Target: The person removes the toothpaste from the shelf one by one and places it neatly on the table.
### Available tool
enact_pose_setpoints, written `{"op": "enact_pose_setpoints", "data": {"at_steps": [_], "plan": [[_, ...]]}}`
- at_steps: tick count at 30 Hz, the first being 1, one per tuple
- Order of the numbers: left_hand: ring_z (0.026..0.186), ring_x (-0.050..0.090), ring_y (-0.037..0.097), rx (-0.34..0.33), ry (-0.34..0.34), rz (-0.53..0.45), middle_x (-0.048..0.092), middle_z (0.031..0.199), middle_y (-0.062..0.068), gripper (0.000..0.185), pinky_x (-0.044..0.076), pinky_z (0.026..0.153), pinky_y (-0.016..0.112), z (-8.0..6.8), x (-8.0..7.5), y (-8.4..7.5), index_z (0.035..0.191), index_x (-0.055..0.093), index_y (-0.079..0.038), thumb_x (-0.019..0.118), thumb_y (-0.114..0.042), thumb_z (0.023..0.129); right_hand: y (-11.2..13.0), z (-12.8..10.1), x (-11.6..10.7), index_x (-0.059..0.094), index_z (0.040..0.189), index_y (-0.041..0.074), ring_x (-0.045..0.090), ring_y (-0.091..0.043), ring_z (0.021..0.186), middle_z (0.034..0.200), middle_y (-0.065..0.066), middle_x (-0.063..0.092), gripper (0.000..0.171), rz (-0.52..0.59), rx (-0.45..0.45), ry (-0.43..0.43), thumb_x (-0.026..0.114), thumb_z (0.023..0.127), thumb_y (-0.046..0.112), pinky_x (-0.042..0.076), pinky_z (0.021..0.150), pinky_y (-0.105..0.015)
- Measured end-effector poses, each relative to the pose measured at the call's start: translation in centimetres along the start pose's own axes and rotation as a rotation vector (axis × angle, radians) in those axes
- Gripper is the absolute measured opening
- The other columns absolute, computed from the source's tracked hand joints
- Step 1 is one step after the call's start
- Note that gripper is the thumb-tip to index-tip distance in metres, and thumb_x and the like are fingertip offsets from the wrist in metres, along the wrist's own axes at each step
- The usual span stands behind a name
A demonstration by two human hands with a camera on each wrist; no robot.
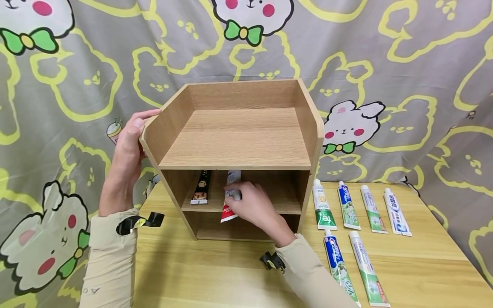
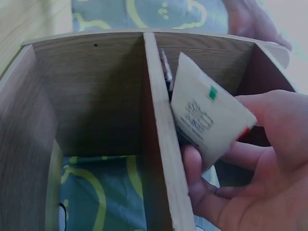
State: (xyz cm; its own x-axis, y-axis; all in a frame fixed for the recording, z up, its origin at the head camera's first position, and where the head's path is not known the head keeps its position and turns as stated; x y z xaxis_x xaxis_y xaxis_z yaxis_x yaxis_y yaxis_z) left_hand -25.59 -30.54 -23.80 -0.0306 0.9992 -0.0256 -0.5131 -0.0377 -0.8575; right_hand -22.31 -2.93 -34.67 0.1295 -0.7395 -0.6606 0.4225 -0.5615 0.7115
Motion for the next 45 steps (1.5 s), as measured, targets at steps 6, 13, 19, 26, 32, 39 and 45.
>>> {"op": "enact_pose_setpoints", "data": {"at_steps": [6, 13, 19, 26, 32, 39, 45], "plan": [[0.099, 0.056, 0.030, 0.002, 0.002, -0.001, 0.054, 0.130, 0.016, 0.050, 0.051, 0.065, 0.032, 0.1, 0.0, 0.2, 0.138, 0.063, -0.014, 0.050, -0.040, 0.098, -0.3, -1.0, -0.7, 0.078, 0.120, 0.012, 0.047, -0.006, 0.058, 0.095, 0.003, 0.070, 0.036, 0.099, 0.025, 0.004, 0.062, 0.087, 0.011, 0.037, 0.053, -0.023], [0.099, 0.056, 0.030, 0.006, -0.001, -0.005, 0.054, 0.130, 0.015, 0.049, 0.051, 0.065, 0.032, 0.0, -0.1, 0.3, 0.138, 0.063, -0.014, 0.050, -0.039, 0.099, -1.2, -2.2, -0.8, 0.077, 0.120, 0.007, 0.050, -0.005, 0.058, 0.088, -0.002, 0.069, 0.035, 0.301, 0.043, 0.013, 0.062, 0.088, 0.005, 0.035, 0.050, -0.021], [0.099, 0.056, 0.030, 0.004, -0.002, -0.011, 0.053, 0.130, 0.016, 0.050, 0.051, 0.066, 0.032, 0.0, -0.1, 0.4, 0.139, 0.063, -0.014, 0.051, -0.041, 0.098, -2.2, -3.5, 0.0, 0.068, 0.133, 0.003, 0.068, -0.010, 0.080, 0.107, -0.014, 0.071, 0.041, 0.582, 0.072, 0.078, 0.064, 0.093, 0.004, 0.047, 0.058, -0.021], [0.100, 0.055, 0.031, 0.000, -0.001, -0.003, 0.052, 0.130, 0.015, 0.050, 0.051, 0.067, 0.033, -0.2, -0.1, 0.6, 0.139, 0.062, -0.015, 0.051, -0.042, 0.099, -2.7, -4.7, 0.8, 0.061, 0.141, 0.002, 0.070, -0.022, 0.102, 0.130, -0.023, 0.061, 0.049, 0.725, 0.055, 0.073, 0.067, 0.092, -0.002, 0.059, 0.076, -0.029], [0.101, 0.055, 0.031, -0.003, 0.000, -0.004, 0.052, 0.132, 0.015, 0.050, 0.051, 0.068, 0.033, -0.3, -0.2, 0.7, 0.139, 0.063, -0.015, 0.051, -0.042, 0.099, -2.7, -5.5, 1.0, 0.059, 0.143, 0.006, 0.068, -0.025, 0.105, 0.135, -0.022, 0.056, 0.054, 0.720, 0.039, 0.079, 0.068, 0.090, -0.004, 0.059, 0.079, -0.031], [0.101, 0.056, 0.030, -0.009, -0.003, -0.002, 0.053, 0.132, 0.013, 0.048, 0.051, 0.068, 0.032, -0.3, -0.3, 0.4, 0.138, 0.063, -0.015, 0.049, -0.041, 0.100, -2.7, -6.4, 1.1, 0.059, 0.144, 0.011, 0.069, -0.026, 0.105, 0.134, -0.019, 0.056, 0.058, 0.737, 0.033, 0.080, 0.069, 0.090, -0.005, 0.060, 0.077, -0.033], [0.098, 0.058, 0.030, -0.008, 0.012, -0.019, 0.054, 0.129, 0.016, 0.050, 0.053, 0.065, 0.032, -0.1, -0.3, 0.2, 0.139, 0.062, -0.015, 0.052, -0.043, 0.099, -2.7, -7.4, 0.9, 0.061, 0.142, 0.013, 0.069, -0.027, 0.104, 0.130, -0.017, 0.058, 0.058, 0.748, 0.023, 0.052, 0.069, 0.088, -0.006, 0.061, 0.079, -0.039]]}}
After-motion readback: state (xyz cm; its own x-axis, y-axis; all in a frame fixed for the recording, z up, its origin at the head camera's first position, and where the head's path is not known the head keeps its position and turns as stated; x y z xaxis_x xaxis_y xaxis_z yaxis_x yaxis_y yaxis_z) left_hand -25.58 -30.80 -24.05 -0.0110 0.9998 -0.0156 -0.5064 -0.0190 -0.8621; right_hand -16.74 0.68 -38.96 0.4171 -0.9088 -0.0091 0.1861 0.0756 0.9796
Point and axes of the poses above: each hand's wrist, its own z-axis towards the middle knuckle, its own x-axis out of the palm, y = z × x, the point moved 1 cm from there along z, towards the middle knuckle
